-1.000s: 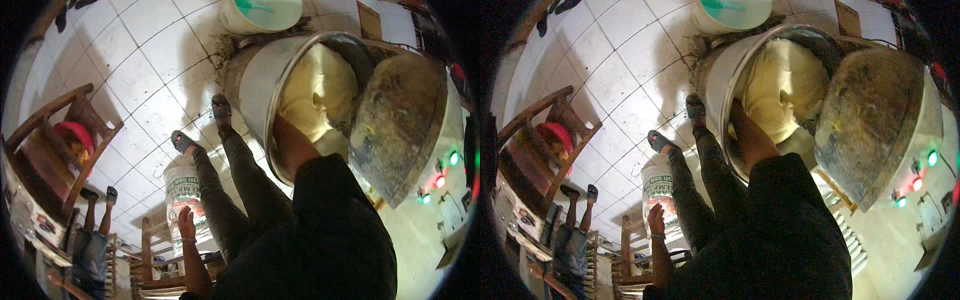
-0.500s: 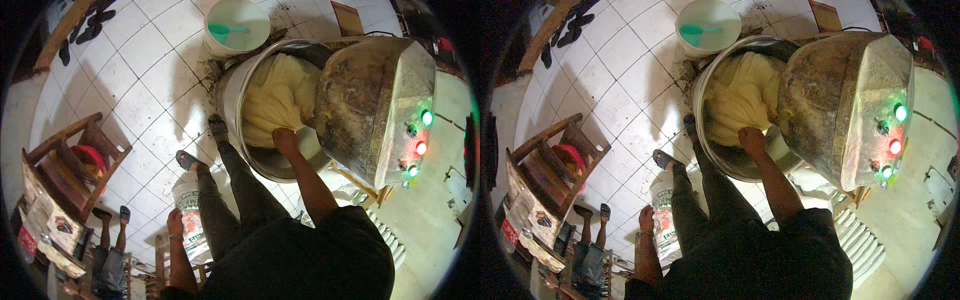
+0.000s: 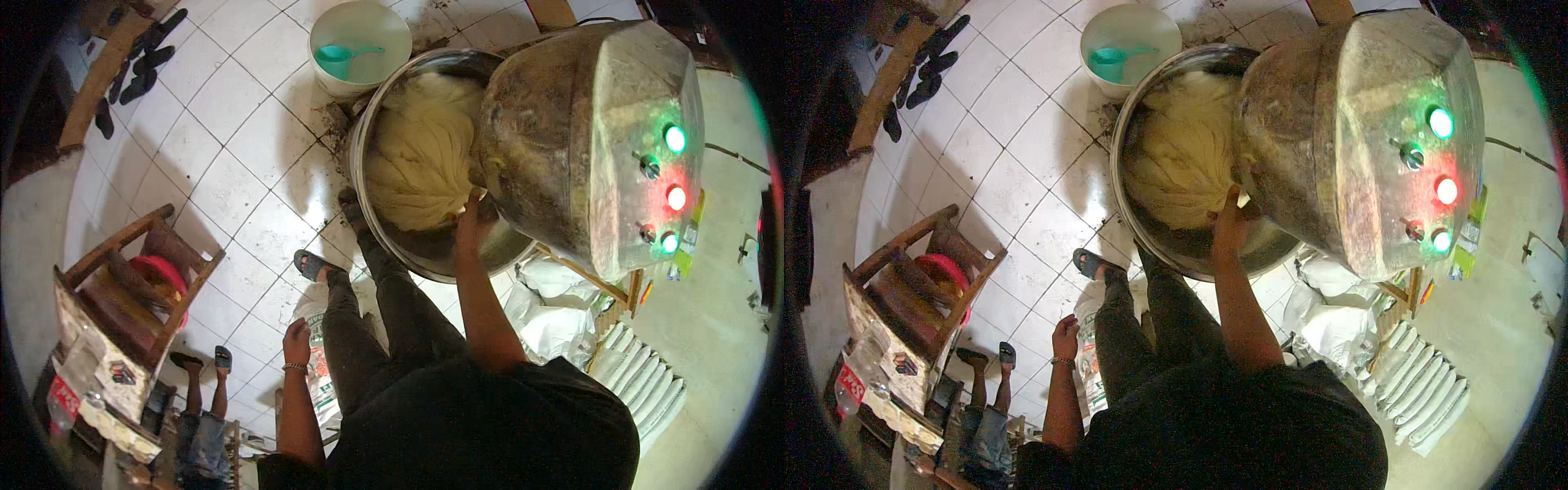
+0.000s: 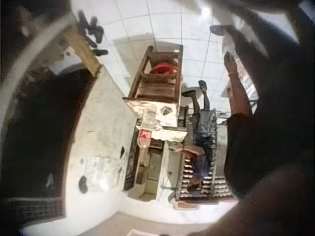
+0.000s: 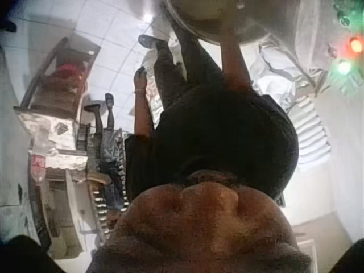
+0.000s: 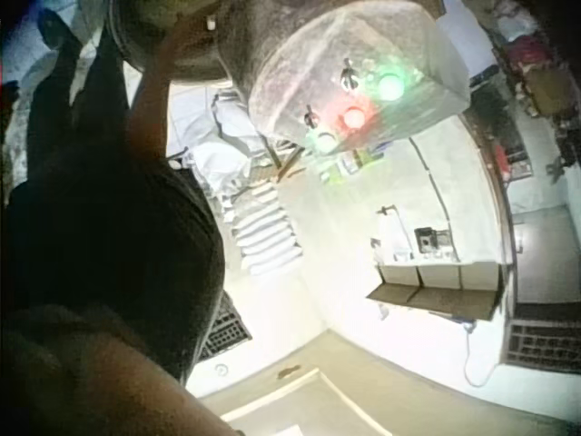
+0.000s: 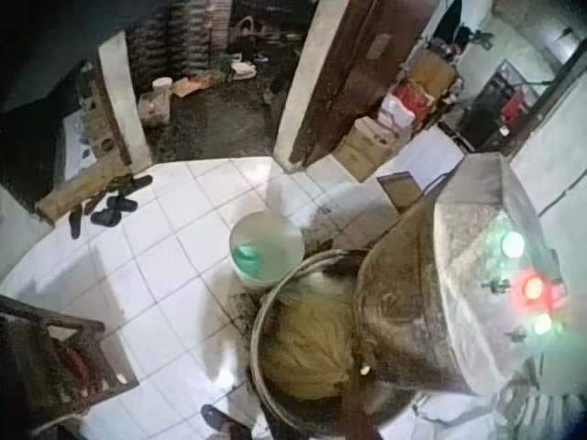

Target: The person shapes dough into donut rings on a table, then moves to a large industrial dough mixer, adding water from a bucket and checking the dough consistency by hand, before moving containers of prepared donuts.

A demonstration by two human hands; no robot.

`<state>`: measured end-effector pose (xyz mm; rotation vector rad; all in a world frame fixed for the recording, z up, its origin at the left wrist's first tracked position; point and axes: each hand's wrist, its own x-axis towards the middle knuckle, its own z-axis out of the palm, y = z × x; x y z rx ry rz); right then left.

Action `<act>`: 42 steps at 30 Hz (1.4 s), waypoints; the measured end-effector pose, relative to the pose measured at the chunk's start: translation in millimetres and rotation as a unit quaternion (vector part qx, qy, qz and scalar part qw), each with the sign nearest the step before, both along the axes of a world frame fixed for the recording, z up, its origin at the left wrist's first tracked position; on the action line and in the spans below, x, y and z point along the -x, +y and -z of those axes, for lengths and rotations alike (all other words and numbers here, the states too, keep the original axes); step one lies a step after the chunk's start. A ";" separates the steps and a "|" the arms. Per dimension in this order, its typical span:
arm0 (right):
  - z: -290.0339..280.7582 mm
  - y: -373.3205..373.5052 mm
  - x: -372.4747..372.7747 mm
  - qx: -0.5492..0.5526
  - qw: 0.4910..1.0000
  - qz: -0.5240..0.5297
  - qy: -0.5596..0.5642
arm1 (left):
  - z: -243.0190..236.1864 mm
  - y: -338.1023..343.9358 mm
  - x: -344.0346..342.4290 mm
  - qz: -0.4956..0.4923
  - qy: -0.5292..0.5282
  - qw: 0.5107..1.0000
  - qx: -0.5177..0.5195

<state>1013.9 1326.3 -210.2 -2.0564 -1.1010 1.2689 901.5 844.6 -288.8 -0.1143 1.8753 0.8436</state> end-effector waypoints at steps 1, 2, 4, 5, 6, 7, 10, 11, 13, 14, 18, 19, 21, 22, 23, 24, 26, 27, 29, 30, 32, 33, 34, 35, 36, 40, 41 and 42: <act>-24.3 10.9 22.8 -0.039 0.997 0.057 -0.020 | 1.6 -0.2 2.7 0.004 0.001 1.000 -0.002; -8.2 16.3 22.2 -0.039 0.997 0.062 -0.021 | 2.5 0.0 5.5 0.013 -0.006 1.000 -0.002; 47.3 24.2 13.3 -0.053 0.955 -0.013 -0.291 | 6.4 -6.8 8.2 0.020 -0.004 1.000 -0.007; 65.8 20.4 9.0 -0.050 0.955 -0.014 -0.292 | 2.0 -9.0 8.4 0.020 -0.005 1.000 -0.003; 81.5 16.2 5.4 0.014 0.953 -0.071 -0.293 | -3.8 -8.9 10.6 0.010 -0.006 1.000 0.008; 92.2 15.2 5.2 0.080 0.944 -0.133 -0.293 | -7.7 -9.1 8.2 -0.003 -0.007 1.000 0.023; 137.0 5.7 -10.2 0.117 0.849 -0.348 -0.381 | -3.0 -38.1 -4.5 0.008 0.007 1.000 0.013; 163.4 13.4 -11.6 0.077 0.755 -0.469 -0.452 | 0.3 -36.3 -6.5 0.024 0.015 1.000 0.015; 194.1 29.7 -0.4 0.017 0.639 -0.567 -0.520 | -1.0 -33.8 -5.9 -0.003 -0.003 1.000 0.031; 186.6 42.6 27.9 0.076 0.550 -0.658 -0.508 | -1.9 -38.0 -11.9 -0.034 -0.020 0.998 0.052; 221.9 94.5 54.4 0.063 0.771 -0.495 -0.394 | 13.4 -25.4 -10.1 -0.048 -0.029 0.998 0.040; 222.1 87.7 49.8 0.004 0.853 -0.385 -0.352 | 15.0 -22.6 -14.0 -0.049 -0.029 0.997 0.047; 182.1 79.2 47.9 0.041 0.956 -0.284 -0.057 | 5.6 -29.2 -30.8 -0.052 0.002 0.998 0.016; 143.9 78.9 44.3 0.147 0.939 -0.260 0.172 | 2.5 -28.5 -33.2 -0.055 0.000 0.998 0.014; 118.4 54.8 29.3 0.154 0.938 -0.305 0.059 | 1.4 -22.1 -34.3 -0.055 -0.007 0.998 0.009; 100.3 29.8 5.9 0.131 0.908 -0.396 -0.030 | -2.6 -16.3 -38.0 -0.062 -0.014 0.998 0.008; 78.1 -8.4 -51.4 0.035 0.786 -0.591 -0.180 | -12.2 -15.3 -44.6 -0.063 -0.025 0.998 0.008; 66.3 -8.8 -62.4 0.076 0.775 -0.586 -0.227 | -13.4 -14.3 -46.6 -0.032 -0.019 0.999 0.022; 67.8 2.6 -68.0 0.117 0.763 -0.576 -0.270 | -7.0 -12.0 -42.5 0.002 -0.010 0.999 0.038; 81.8 12.4 -71.6 0.141 0.735 -0.589 -0.305 | -4.0 -10.9 -42.3 -0.020 -0.011 0.999 0.028; 138.8 7.9 -71.0 0.162 0.669 -0.618 -0.380 | 5.9 -8.7 -38.7 -0.041 -0.019 0.999 0.027; 172.9 -2.0 -68.9 0.171 0.645 -0.618 -0.416 | 9.4 -8.0 -36.3 -0.046 -0.022 0.998 0.037; 197.0 -5.5 -62.1 0.185 0.627 -0.624 -0.429 | 14.0 -14.1 -43.4 -0.043 -0.008 0.999 0.030; 207.9 -3.1 -54.9 0.203 0.618 -0.636 -0.417 | 16.5 -21.9 -40.3 -0.035 0.008 0.999 0.020; 214.1 7.4 -53.6 0.223 0.618 -0.663 -0.359 | 16.5 -27.9 -44.8 -0.057 -0.009 0.997 0.056; 228.9 -3.6 -37.1 0.228 0.593 -0.693 -0.339 | 12.3 -2.6 -43.7 -0.053 0.016 0.998 0.007; 236.0 -4.4 -25.9 0.219 0.586 -0.700 -0.345 | 16.5 -0.8 -51.1 -0.057 0.018 0.998 -0.001; 237.6 0.3 -19.9 0.206 0.587 -0.715 -0.319 | 18.7 -5.4 -55.7 -0.060 0.004 0.998 0.019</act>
